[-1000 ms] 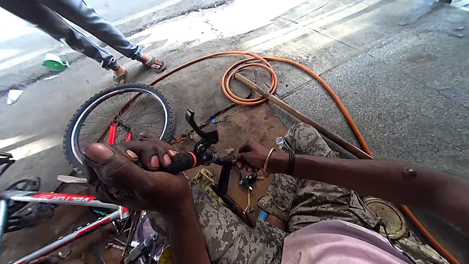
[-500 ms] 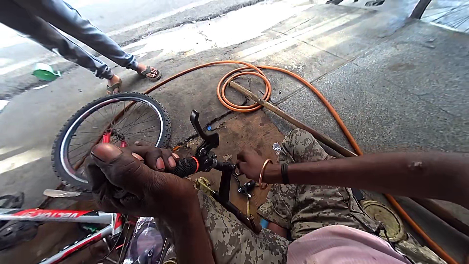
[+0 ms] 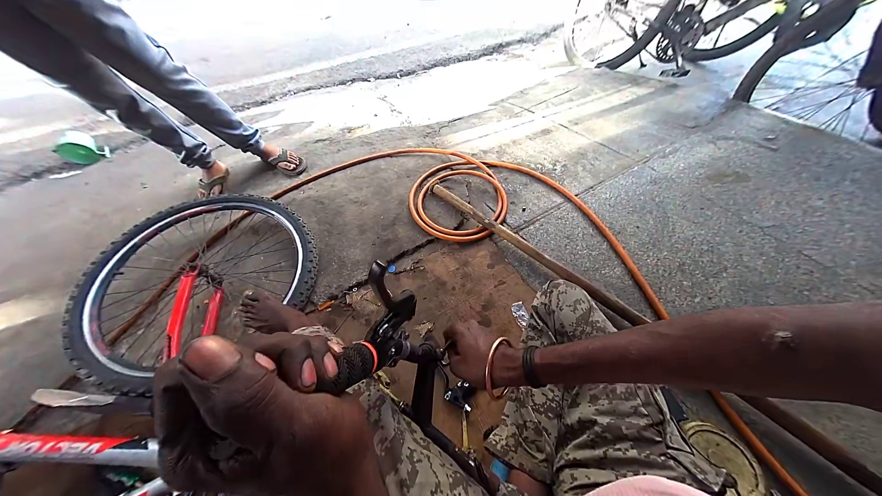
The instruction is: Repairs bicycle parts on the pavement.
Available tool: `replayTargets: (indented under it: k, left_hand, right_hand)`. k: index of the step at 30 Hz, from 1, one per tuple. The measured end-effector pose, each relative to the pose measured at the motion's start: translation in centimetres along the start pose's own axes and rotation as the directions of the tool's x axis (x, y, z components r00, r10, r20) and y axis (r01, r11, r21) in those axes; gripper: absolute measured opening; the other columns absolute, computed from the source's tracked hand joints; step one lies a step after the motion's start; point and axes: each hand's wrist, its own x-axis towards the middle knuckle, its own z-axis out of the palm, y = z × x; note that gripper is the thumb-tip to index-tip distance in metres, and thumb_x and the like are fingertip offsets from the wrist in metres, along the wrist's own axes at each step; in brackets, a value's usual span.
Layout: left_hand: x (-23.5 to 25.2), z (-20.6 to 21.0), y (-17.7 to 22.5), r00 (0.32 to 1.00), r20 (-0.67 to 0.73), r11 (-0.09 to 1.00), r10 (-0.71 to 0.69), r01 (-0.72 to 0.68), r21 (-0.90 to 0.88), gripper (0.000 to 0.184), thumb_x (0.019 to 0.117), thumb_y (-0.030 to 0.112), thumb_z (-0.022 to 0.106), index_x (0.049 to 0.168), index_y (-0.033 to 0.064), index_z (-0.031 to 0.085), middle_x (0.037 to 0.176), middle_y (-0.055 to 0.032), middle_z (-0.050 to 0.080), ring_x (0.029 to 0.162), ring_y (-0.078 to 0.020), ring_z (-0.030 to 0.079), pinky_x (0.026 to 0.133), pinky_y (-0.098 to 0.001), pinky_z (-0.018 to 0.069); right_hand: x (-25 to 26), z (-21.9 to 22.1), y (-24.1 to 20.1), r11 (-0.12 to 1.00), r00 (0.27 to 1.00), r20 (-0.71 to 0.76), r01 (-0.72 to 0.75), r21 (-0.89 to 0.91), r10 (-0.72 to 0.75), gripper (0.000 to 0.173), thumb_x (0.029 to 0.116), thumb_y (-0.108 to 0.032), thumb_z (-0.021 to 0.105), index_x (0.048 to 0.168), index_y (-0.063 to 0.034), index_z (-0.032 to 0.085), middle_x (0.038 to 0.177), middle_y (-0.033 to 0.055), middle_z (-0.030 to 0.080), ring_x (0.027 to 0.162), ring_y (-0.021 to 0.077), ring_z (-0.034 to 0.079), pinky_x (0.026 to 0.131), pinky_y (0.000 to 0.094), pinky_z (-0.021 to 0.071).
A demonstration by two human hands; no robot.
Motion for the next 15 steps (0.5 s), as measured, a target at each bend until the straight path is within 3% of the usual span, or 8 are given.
replayTargets:
  k: [1, 2, 5, 7, 10, 15]
  left_hand:
    - [0.0, -0.3, -0.1, 0.999, 0.036, 1.0, -0.009, 0.009, -0.012, 0.028, 0.1118, 0.024, 0.035, 0.089, 0.0132, 0.047, 0.058, 0.0063, 0.045, 0.042, -0.0094, 0.048, 0.04, -0.0239, 0.0486]
    - [0.1, -0.6, -0.3, 0.996, 0.089, 0.999, -0.015, 0.018, -0.04, 0.03, 0.1118, 0.03, 0.04, 0.088, 0.0135, 0.048, 0.057, 0.0061, 0.046, 0.041, -0.0096, 0.048, 0.039, -0.0241, 0.0493]
    - [0.2, -1.9, -0.9, 0.96, 0.28, 0.991, -0.012, 0.049, -0.126, 0.031, 0.1068, 0.039, 0.054, 0.085, 0.0164, 0.051, 0.056, 0.0067, 0.049, 0.042, -0.0085, 0.051, 0.04, -0.0243, 0.0526]
    - [0.3, -2.7, -1.4, 0.939, 0.344, 0.983, -0.011, 0.072, -0.166, 0.031, 0.1058, 0.04, 0.056, 0.086, 0.0175, 0.051, 0.057, 0.0072, 0.049, 0.043, -0.0069, 0.051, 0.041, -0.0225, 0.0513]
    - [0.8, -3.2, -1.5, 0.918, 0.397, 0.959, -0.019, 0.129, -0.252, 0.027, 0.1062, 0.033, 0.057, 0.085, 0.0158, 0.054, 0.058, 0.0056, 0.051, 0.044, -0.0067, 0.052, 0.043, -0.0212, 0.0511]
    - [1.2, -3.3, -0.9, 0.863, 0.499, 0.953, -0.077, 0.211, -0.217, 0.03, 0.109, 0.028, 0.049, 0.081, 0.0175, 0.053, 0.056, 0.0068, 0.047, 0.045, -0.0055, 0.049, 0.046, -0.0207, 0.0484]
  right_hand:
    - [3.1, 2.0, 3.8, 0.979, 0.973, -0.112, 0.204, -0.003, -0.203, 0.025, 0.0984, -0.01, 0.052, 0.109, 0.0086, 0.064, 0.097, 0.0268, 0.067, 0.088, 0.0385, 0.068, 0.072, 0.0522, 0.0545]
    - [5.6, 3.3, 5.8, 0.975, 0.968, -0.131, 0.219, 0.03, -0.213, 0.022, 0.0967, -0.015, 0.054, 0.105, 0.0032, 0.064, 0.092, 0.0218, 0.066, 0.084, 0.0357, 0.068, 0.069, 0.0518, 0.0545]
    - [7.4, 3.7, 6.1, 0.997, 0.997, -0.049, 0.056, 0.046, -0.054, 0.02, 0.0984, -0.016, 0.054, 0.111, -0.0018, 0.062, 0.099, 0.0187, 0.066, 0.095, 0.0348, 0.068, 0.079, 0.0544, 0.0541]
    - [7.1, 3.7, 5.8, 0.998, 0.998, -0.04, 0.042, 0.045, -0.04, 0.021, 0.0989, -0.015, 0.054, 0.113, -0.0026, 0.062, 0.1, 0.0184, 0.067, 0.097, 0.0348, 0.068, 0.081, 0.0547, 0.0539]
    - [6.9, 3.6, 5.3, 0.997, 0.997, -0.05, 0.066, 0.046, -0.063, 0.021, 0.0991, -0.015, 0.053, 0.115, -0.0032, 0.061, 0.099, 0.0178, 0.066, 0.095, 0.0342, 0.067, 0.079, 0.0538, 0.0536]
    - [6.7, 3.6, 5.4, 0.996, 0.997, -0.042, 0.071, 0.05, -0.069, 0.022, 0.1006, -0.015, 0.051, 0.117, -0.0041, 0.06, 0.098, 0.0167, 0.066, 0.096, 0.0329, 0.067, 0.081, 0.0522, 0.0533]
